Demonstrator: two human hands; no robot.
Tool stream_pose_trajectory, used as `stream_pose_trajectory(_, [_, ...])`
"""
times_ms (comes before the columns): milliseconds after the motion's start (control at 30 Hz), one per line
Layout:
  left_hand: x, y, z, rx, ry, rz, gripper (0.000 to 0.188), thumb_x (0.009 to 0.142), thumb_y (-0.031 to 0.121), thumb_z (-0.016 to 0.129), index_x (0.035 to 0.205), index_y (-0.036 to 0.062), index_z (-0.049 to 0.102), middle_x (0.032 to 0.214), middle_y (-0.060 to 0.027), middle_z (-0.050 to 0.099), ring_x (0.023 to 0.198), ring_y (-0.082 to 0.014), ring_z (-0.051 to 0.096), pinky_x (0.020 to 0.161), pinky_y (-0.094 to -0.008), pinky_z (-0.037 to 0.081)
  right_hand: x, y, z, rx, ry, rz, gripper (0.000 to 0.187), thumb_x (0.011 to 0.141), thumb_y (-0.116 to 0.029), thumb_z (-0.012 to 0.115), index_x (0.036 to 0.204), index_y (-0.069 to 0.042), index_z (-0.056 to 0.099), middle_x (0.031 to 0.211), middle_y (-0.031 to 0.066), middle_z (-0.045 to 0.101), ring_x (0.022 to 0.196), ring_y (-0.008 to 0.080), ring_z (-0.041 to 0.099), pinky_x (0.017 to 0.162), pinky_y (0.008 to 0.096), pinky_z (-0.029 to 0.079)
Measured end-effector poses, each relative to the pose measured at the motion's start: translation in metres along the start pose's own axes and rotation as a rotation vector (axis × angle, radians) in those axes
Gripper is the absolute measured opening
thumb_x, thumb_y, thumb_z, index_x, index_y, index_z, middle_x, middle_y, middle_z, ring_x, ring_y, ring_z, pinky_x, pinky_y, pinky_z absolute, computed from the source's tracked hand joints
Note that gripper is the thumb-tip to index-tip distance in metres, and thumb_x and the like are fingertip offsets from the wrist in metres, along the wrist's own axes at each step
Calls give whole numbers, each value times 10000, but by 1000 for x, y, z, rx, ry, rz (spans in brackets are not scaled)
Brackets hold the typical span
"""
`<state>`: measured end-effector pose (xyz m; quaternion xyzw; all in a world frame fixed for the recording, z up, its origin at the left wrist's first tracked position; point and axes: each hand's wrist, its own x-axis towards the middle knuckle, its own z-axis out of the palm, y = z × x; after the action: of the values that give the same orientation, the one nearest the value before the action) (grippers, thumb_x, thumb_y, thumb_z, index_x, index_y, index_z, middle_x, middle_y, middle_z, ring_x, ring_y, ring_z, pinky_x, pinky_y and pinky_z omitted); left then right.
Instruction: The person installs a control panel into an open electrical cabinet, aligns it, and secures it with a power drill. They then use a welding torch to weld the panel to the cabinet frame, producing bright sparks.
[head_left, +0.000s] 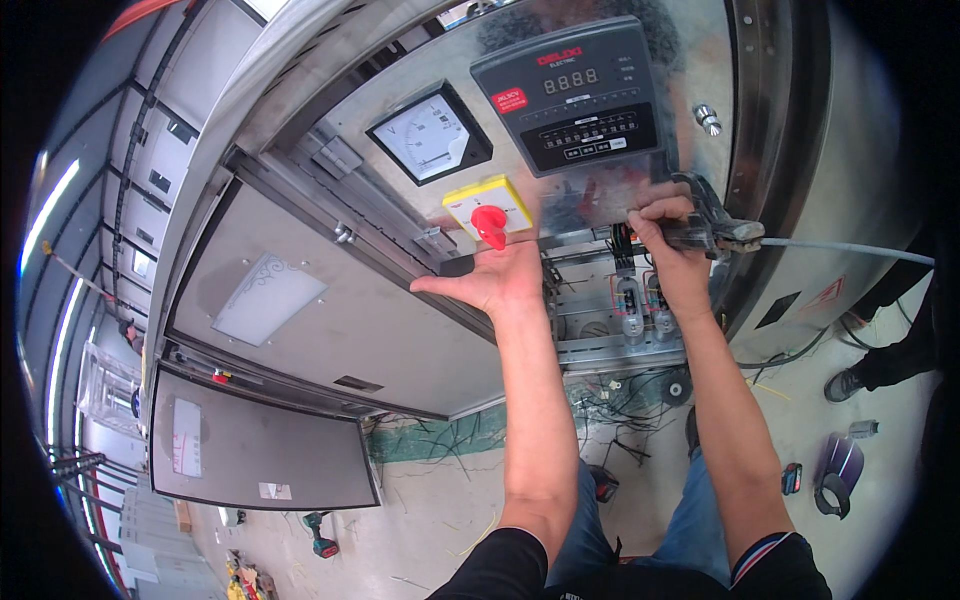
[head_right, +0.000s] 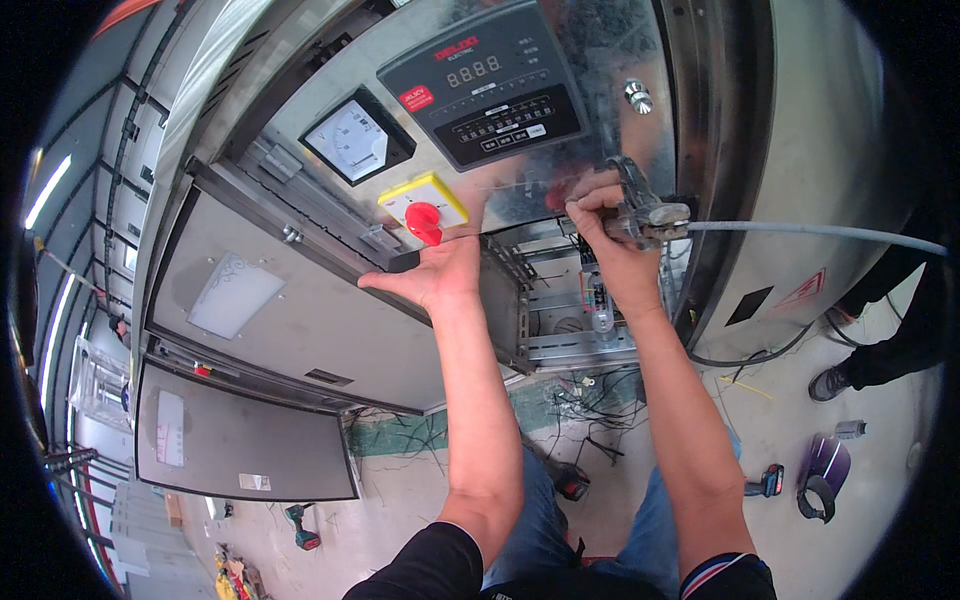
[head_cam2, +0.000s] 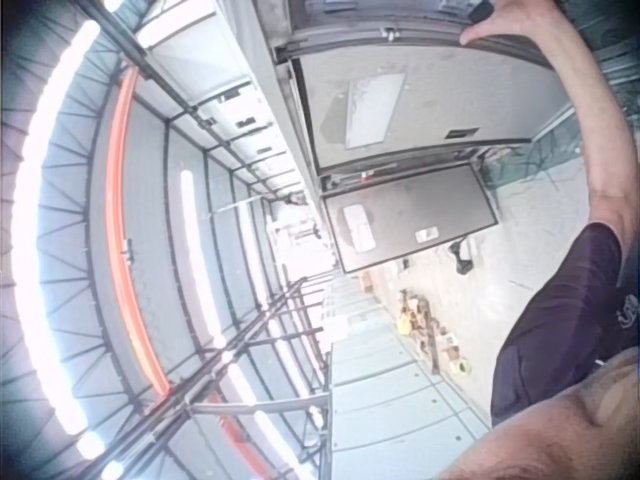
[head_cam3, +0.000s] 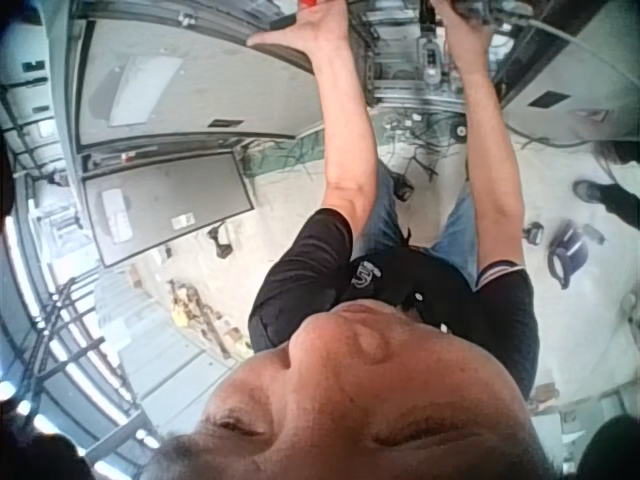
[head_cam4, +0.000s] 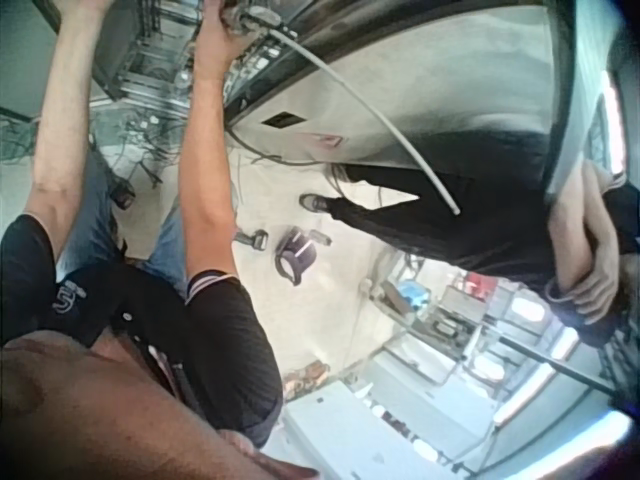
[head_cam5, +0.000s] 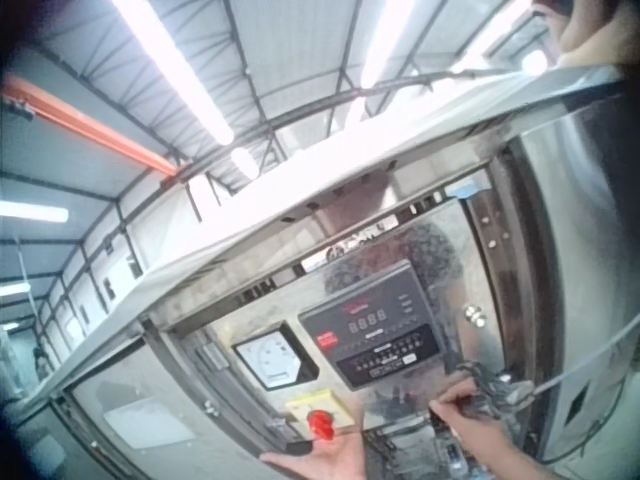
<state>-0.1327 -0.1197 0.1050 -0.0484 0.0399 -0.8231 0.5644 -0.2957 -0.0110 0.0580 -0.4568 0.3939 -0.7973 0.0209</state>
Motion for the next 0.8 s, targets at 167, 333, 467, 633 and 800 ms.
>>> stream_pose_trajectory(167, [4,2,-1,-7,3,29,1041,566,992,597,1295,250,635,1561,-70,460,1450,-318,389,1211,-604,285,-1,-5,-7,-73,-52,54,122,917,20,740,962,-38,642,1043,49,639,929,125,619,839,269,515])
stream_pose_trajectory(333, [5,2,-1,-33,25,19,986,563,988,615,1245,278,664,1551,-67,472,1429,-309,410,1195,-586,310,-3,-6,-11,8,-60,123,123,911,11,748,975,-34,653,1079,48,640,928,117,612,830,264,509])
stream_pose_trajectory(467, [7,6,-3,-9,54,32,990,537,1001,614,1210,278,681,1530,-63,494,1416,-306,422,1182,-580,325,-7,-9,-14,-15,-73,137,130,909,6,752,990,-32,659,1092,42,641,917,112,611,820,262,506])
stream_pose_trajectory(633, [7,6,-3,2,47,21,1020,549,1002,605,1235,250,662,1507,-72,515,1408,-312,428,1174,-581,334,-3,-11,-14,-40,-95,93,128,908,7,750,993,-32,663,1065,31,644,911,111,609,824,259,503])
stream_pose_trajectory(800, [10,4,-9,67,50,66,1144,598,1005,558,1375,167,592,1559,-146,464,1439,-371,408,1181,-635,307,-7,-15,-6,-1,3,222,103,921,-5,734,972,-52,658,1034,17,646,924,105,617,838,259,506])
